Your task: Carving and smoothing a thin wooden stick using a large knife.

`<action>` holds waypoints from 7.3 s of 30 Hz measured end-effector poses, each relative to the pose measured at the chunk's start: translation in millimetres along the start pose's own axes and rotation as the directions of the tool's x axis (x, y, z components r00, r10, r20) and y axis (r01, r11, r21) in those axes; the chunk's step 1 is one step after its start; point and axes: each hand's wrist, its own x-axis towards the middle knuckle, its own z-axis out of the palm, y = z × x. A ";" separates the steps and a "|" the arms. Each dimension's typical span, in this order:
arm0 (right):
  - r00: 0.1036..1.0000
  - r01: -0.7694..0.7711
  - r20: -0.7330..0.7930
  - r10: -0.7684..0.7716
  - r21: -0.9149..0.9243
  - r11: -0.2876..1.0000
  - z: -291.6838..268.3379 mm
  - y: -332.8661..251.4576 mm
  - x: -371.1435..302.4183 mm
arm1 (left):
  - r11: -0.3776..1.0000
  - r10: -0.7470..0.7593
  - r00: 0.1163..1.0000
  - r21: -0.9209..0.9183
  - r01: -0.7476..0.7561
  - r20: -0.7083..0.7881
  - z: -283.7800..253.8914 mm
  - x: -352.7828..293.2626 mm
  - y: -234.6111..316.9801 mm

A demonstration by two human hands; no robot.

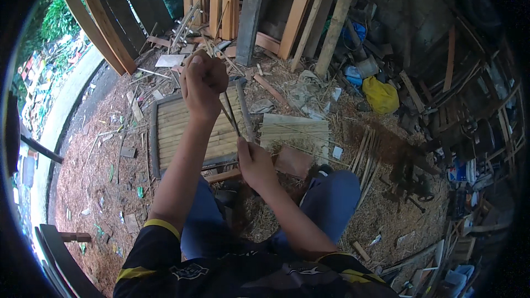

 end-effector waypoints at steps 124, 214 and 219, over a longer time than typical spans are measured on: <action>0.989 -0.142 -0.108 0.096 -0.583 0.800 -34.4 140.5 5.1 | 0.988 0.140 0.947 -0.107 -0.113 0.291 -23.3 -105.0 49.3; 0.989 0.072 -0.107 -0.106 -0.282 0.957 -45.0 112.0 -50.6 | 0.985 0.093 0.864 0.081 -0.152 0.495 16.9 -139.2 57.6; 1.000 0.023 0.002 -0.024 -0.412 0.911 -51.2 85.5 -56.1 | 0.968 0.159 0.898 0.113 -0.222 0.410 2.4 -144.2 63.1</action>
